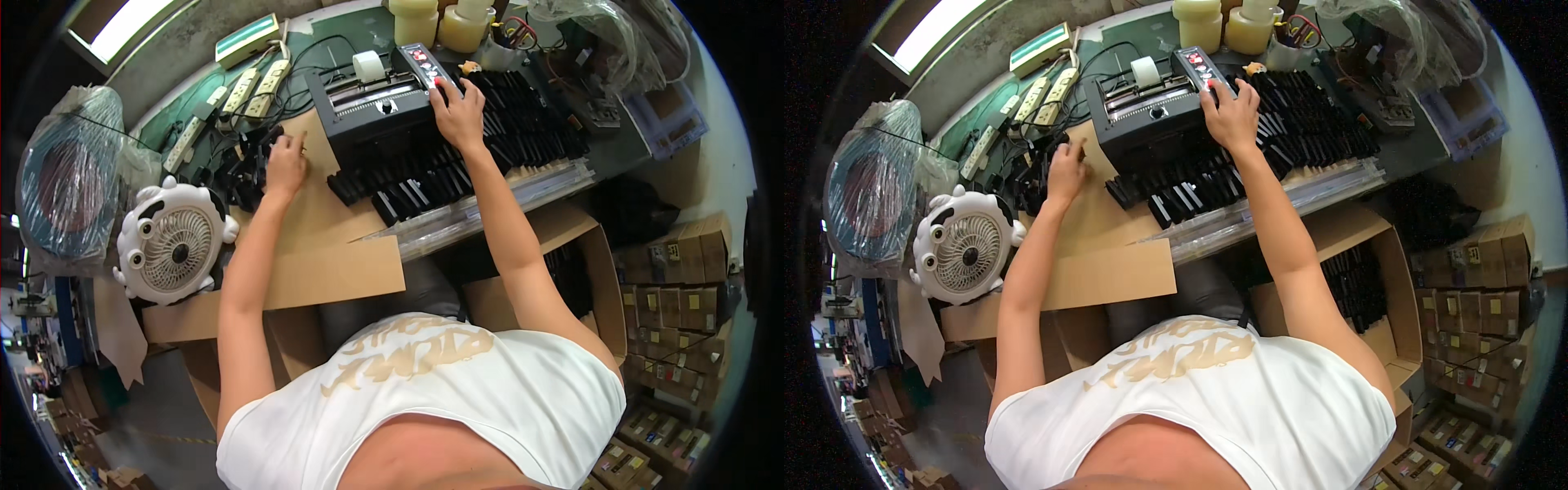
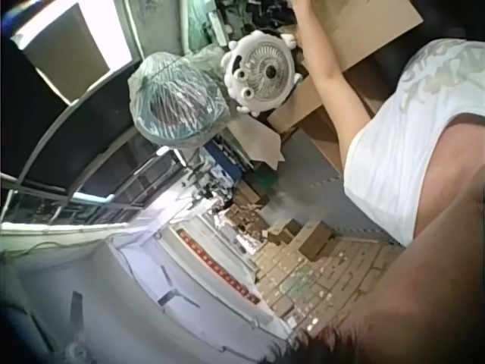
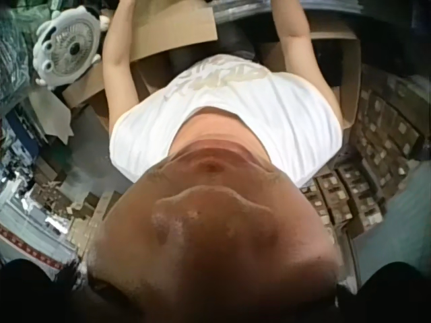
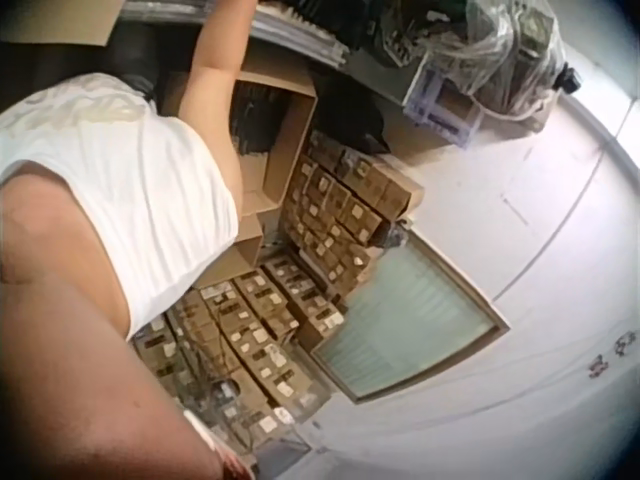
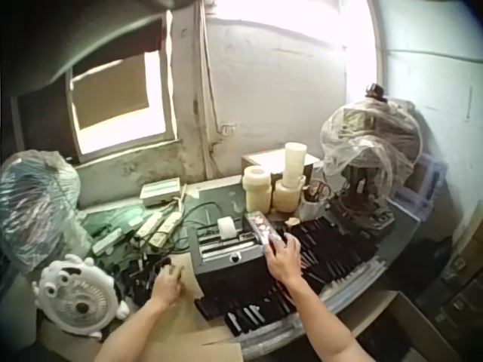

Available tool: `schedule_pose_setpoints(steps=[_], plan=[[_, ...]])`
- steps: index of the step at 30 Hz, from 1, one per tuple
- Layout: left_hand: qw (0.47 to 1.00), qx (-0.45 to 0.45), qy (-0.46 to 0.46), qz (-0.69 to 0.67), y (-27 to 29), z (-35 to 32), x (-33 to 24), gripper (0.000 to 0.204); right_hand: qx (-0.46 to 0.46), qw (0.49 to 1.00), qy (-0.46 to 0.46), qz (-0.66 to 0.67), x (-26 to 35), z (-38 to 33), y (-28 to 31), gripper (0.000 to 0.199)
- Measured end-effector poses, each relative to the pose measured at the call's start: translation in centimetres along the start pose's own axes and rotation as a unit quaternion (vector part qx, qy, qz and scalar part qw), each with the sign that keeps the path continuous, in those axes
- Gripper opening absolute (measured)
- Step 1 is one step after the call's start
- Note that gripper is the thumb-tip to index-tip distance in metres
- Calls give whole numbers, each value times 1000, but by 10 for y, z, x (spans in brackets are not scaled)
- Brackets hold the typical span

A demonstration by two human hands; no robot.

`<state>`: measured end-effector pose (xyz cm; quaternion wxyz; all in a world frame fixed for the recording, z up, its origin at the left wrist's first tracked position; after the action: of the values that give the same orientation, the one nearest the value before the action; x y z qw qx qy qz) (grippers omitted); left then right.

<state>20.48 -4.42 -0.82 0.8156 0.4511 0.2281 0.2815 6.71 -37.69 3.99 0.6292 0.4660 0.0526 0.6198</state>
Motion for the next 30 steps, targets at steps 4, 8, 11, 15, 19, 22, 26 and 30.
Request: schedule_pose_setpoints(steps=[4,8,11,15,19,22,26,30], plan=[[892,43,216,-395,31,-30,8,42,10,1000,19,1,-6,18,-4,43],[627,-1,346,-698,67,-68,-25,41,-9,1000,22,19,2,-10,-1,42],[387,-51,361,-847,73,-100,-55,36,-42,998,17,34,8,-21,4,41],[254,-23,372,-893,77,-127,-93,23,-92,996,14,3,12,-11,7,35],[178,0,370,-912,73,-140,-102,18,-12,999,-6,46,-7,17,-5,38],[212,17,359,-909,70,-146,-109,18,-85,993,62,53,7,9,10,35],[390,29,316,-864,68,-136,-113,25,-65,984,-49,157,24,-51,28,28],[455,83,317,-828,69,-124,-135,23,156,805,-374,433,17,-84,-24,23]])
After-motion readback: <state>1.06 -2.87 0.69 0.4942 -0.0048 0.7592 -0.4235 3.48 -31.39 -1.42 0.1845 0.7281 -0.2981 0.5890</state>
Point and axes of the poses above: each hand's wrist, its own z-axis towards the middle knuckle, its own y-axis out of the back of the hand, x = y × z, the point moved 7 cm from there along z, towards the middle knuckle, and after that the axes turned 3 degrees about x, right-handed, at the moved point
